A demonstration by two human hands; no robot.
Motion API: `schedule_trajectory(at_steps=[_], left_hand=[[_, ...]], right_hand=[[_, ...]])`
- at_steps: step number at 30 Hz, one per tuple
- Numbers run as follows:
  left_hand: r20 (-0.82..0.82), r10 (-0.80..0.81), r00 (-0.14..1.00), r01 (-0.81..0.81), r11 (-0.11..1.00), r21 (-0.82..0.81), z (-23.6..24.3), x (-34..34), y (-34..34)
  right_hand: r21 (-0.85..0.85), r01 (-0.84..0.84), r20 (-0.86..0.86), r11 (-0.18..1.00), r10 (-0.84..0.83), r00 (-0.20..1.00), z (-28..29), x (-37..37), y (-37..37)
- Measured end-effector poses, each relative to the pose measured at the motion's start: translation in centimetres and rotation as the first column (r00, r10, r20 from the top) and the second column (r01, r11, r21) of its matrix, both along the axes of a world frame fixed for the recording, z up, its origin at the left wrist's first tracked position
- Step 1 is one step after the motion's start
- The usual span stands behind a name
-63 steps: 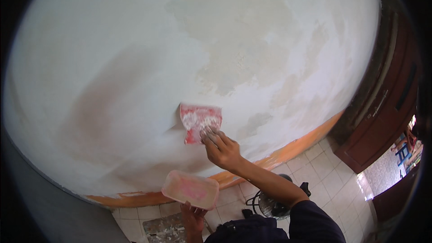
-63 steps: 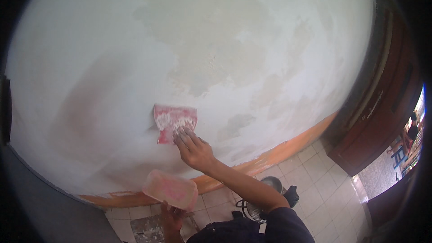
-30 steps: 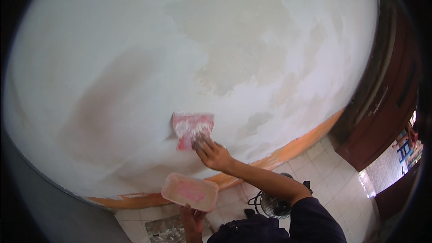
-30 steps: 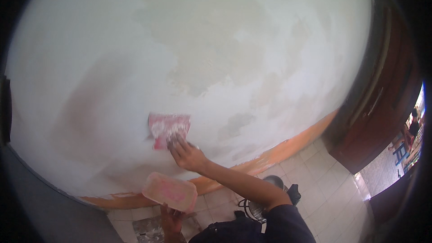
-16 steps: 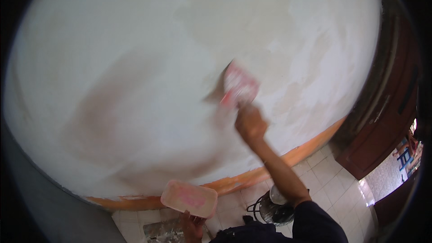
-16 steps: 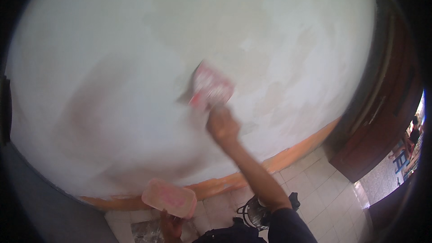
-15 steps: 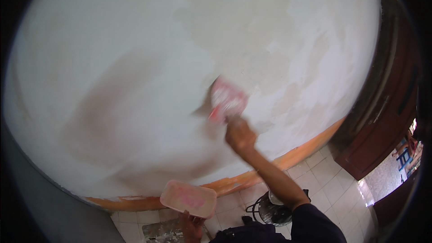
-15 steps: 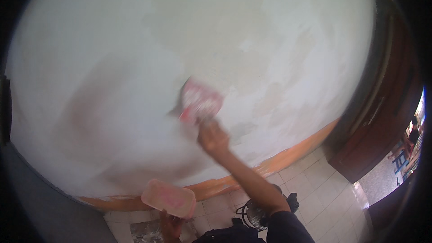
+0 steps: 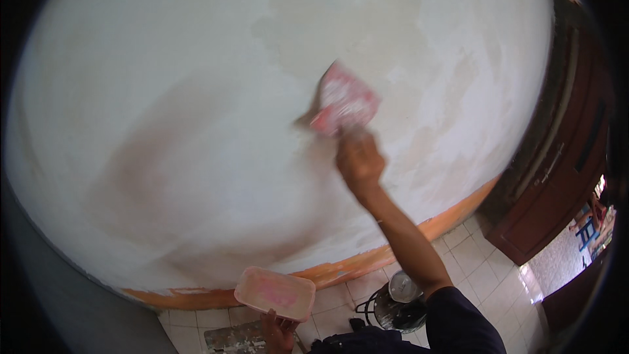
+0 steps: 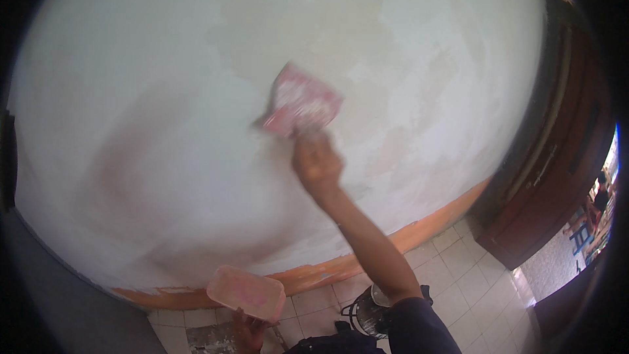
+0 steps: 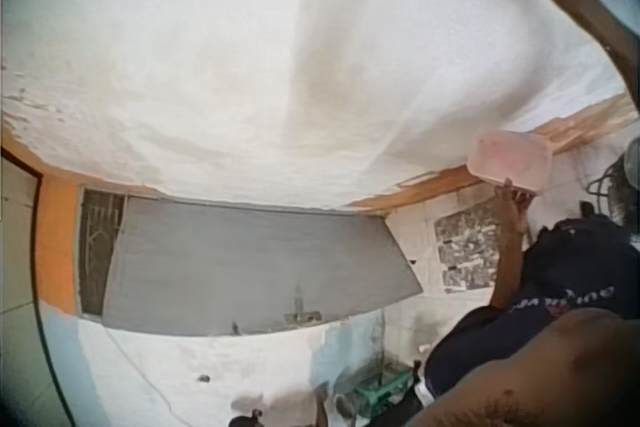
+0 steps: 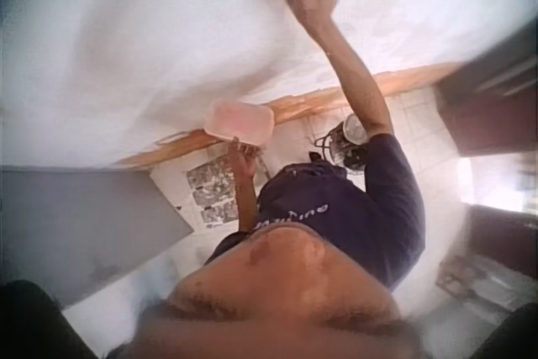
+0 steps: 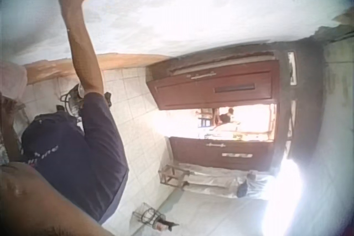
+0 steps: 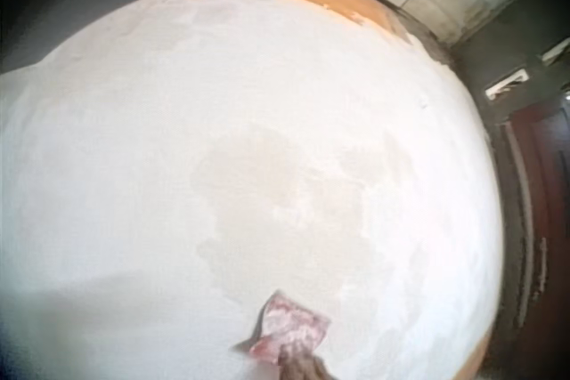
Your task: The person applies a white compound to a wall using a red scraper, repeatedly loading the scraper from a pink container and smoothing the compound onto the surface.
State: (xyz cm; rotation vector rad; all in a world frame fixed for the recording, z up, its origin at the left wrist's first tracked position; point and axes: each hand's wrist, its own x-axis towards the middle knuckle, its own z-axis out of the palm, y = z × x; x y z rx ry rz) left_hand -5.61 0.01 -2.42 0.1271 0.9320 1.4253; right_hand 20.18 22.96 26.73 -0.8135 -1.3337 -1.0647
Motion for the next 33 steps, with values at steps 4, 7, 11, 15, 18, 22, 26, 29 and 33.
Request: schedule_trajectory(at_steps=[4, 7, 11, 15, 18, 22, 26, 29, 33], left_hand=[[-0.254, 0.012, 0.967, 0.039, 0.98, 0.193, -1.4, -0.4, -0.5], [-0.594, 0.008, 0.804, 0.22, 0.925, 0.31, 3.1, 0.8, -1.7], [-0.027, -0.077, 0.997, 0.08, 0.988, 0.134, -1.7, -2.4, -1.5], [0.023, 0.066, 0.998, -0.068, 0.996, 0.063, 0.0, -1.4, -1.9], [0.01, 0.091, 0.996, -0.091, 0.994, 0.062, 0.5, -1.0, -1.2], [-0.157, 0.095, 0.983, -0.074, 0.989, 0.132, -0.5, -1.1, -0.5], [-0.216, 0.095, 0.972, -0.068, 0.989, 0.13, 0.8, -0.8, -1.6], [0.027, 0.056, 0.998, -0.057, 0.997, 0.055, 0.0, -1.9, -1.9], [0.265, -0.017, 0.964, -0.015, 0.993, 0.117, -4.7, -3.8, -1.8]], right_hand=[[-0.261, -0.116, 0.332, 0.958, 0.202, 0.921, -10.3, -6.9, -3.0], [-0.395, -0.245, 0.295, 0.885, 0.375, 0.879, -12.7, -7.3, -6.7], [-0.297, -0.156, 0.127, 0.942, 0.201, 0.971, -5.6, -3.0, -7.2], [0.168, 0.063, -0.181, 0.984, -0.032, 0.983, 6.6, 2.1, -3.8], [0.02, 0.022, -0.07, 1.0, -0.021, 0.997, 4.6, 1.3, -0.4], [-0.291, -0.109, 0.356, 0.95, 0.213, 0.91, -8.2, -4.9, -1.9], [-0.395, -0.261, 0.287, 0.881, 0.388, 0.876, -9.2, -5.4, -6.6], [-0.24, -0.179, 0.082, 0.954, 0.204, 0.976, -5.1, -1.3, -6.1], [0.091, 0.078, -0.224, 0.993, -0.056, 0.973, 4.6, 5.1, -4.0]])
